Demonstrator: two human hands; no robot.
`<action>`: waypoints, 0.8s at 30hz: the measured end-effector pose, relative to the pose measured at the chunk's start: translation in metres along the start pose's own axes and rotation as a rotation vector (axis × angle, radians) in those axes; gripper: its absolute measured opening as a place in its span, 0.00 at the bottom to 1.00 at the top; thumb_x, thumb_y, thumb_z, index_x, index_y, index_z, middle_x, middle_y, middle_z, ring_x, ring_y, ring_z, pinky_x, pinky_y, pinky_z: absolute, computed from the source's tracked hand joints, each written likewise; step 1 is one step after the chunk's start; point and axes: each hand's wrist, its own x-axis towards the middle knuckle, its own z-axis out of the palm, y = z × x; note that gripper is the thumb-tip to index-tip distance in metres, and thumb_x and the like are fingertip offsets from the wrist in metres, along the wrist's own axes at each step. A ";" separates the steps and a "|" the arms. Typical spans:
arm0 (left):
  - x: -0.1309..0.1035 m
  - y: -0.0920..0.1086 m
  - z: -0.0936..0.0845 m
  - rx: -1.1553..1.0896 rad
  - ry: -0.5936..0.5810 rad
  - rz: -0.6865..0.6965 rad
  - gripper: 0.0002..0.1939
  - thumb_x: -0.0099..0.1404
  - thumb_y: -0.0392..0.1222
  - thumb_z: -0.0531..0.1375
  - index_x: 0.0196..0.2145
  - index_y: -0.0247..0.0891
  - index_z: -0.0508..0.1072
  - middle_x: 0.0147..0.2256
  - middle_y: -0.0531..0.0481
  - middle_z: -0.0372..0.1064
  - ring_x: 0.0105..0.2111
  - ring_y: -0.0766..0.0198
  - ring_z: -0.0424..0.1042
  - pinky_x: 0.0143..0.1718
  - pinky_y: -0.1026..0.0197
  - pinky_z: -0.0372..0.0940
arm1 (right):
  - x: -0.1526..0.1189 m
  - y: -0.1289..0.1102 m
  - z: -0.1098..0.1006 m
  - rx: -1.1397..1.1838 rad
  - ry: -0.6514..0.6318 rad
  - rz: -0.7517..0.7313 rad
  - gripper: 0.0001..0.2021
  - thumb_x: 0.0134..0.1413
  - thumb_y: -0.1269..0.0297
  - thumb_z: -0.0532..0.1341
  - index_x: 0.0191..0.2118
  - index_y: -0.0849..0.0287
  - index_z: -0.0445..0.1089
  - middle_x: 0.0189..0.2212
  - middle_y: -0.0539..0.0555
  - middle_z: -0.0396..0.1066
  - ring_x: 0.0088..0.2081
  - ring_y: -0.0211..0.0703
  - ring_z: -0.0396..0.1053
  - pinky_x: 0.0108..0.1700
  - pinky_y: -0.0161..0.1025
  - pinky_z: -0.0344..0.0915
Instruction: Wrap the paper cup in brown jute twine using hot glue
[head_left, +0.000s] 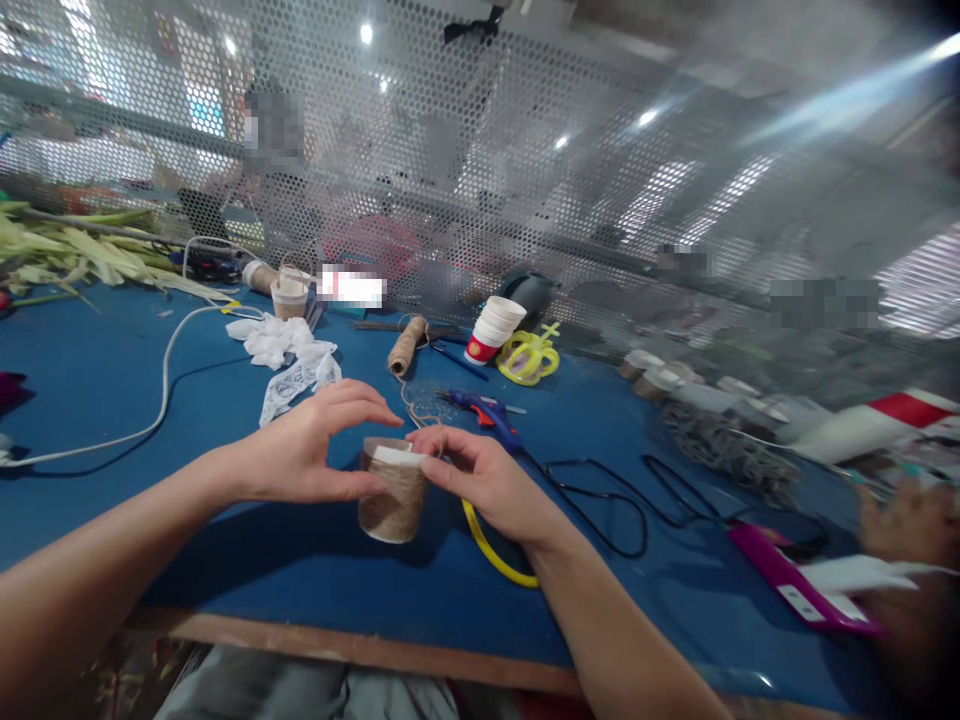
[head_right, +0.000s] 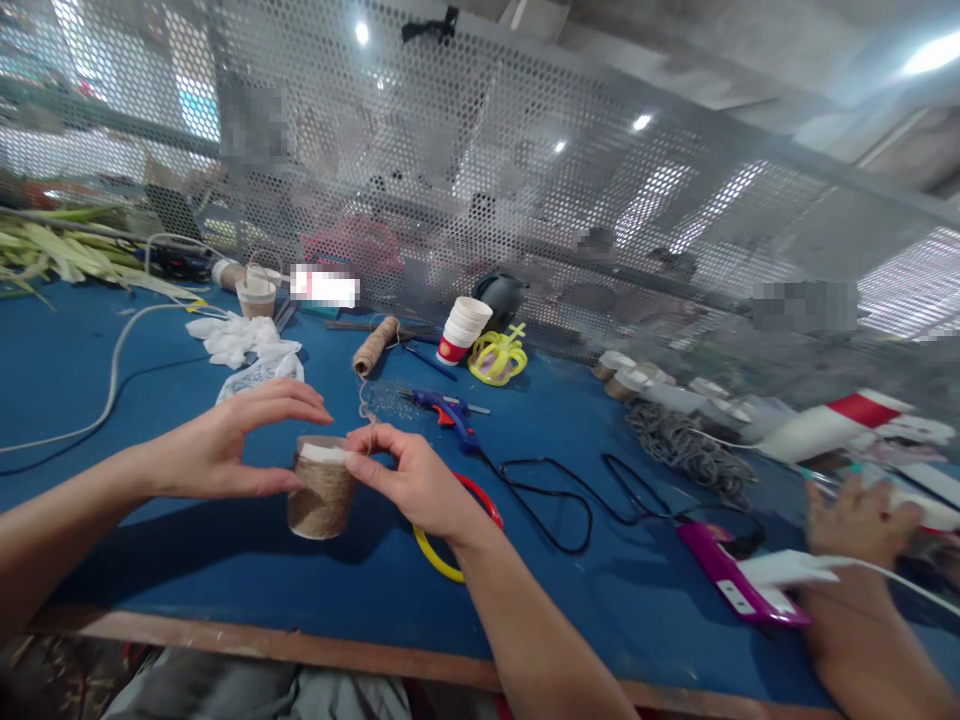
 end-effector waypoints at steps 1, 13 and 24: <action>0.000 0.001 0.004 -0.020 -0.009 -0.021 0.20 0.54 0.45 0.61 0.44 0.35 0.67 0.43 0.41 0.68 0.46 0.56 0.65 0.49 0.53 0.60 | 0.000 -0.001 0.001 -0.024 0.001 -0.014 0.09 0.52 0.58 0.59 0.30 0.59 0.65 0.35 0.54 0.67 0.42 0.43 0.63 0.48 0.43 0.57; -0.001 0.005 0.029 -0.267 0.001 -0.298 0.10 0.54 0.44 0.60 0.30 0.36 0.65 0.36 0.46 0.69 0.39 0.59 0.68 0.42 0.57 0.63 | -0.002 -0.004 0.004 -0.156 -0.003 -0.045 0.08 0.54 0.60 0.57 0.31 0.60 0.65 0.36 0.54 0.67 0.42 0.43 0.63 0.49 0.42 0.58; -0.003 -0.001 0.027 -0.453 0.099 -0.283 0.23 0.53 0.46 0.62 0.45 0.37 0.63 0.45 0.46 0.64 0.46 0.57 0.63 0.47 0.58 0.58 | 0.000 0.000 -0.001 0.168 0.026 0.046 0.11 0.49 0.56 0.61 0.29 0.60 0.66 0.35 0.52 0.67 0.40 0.41 0.63 0.46 0.40 0.57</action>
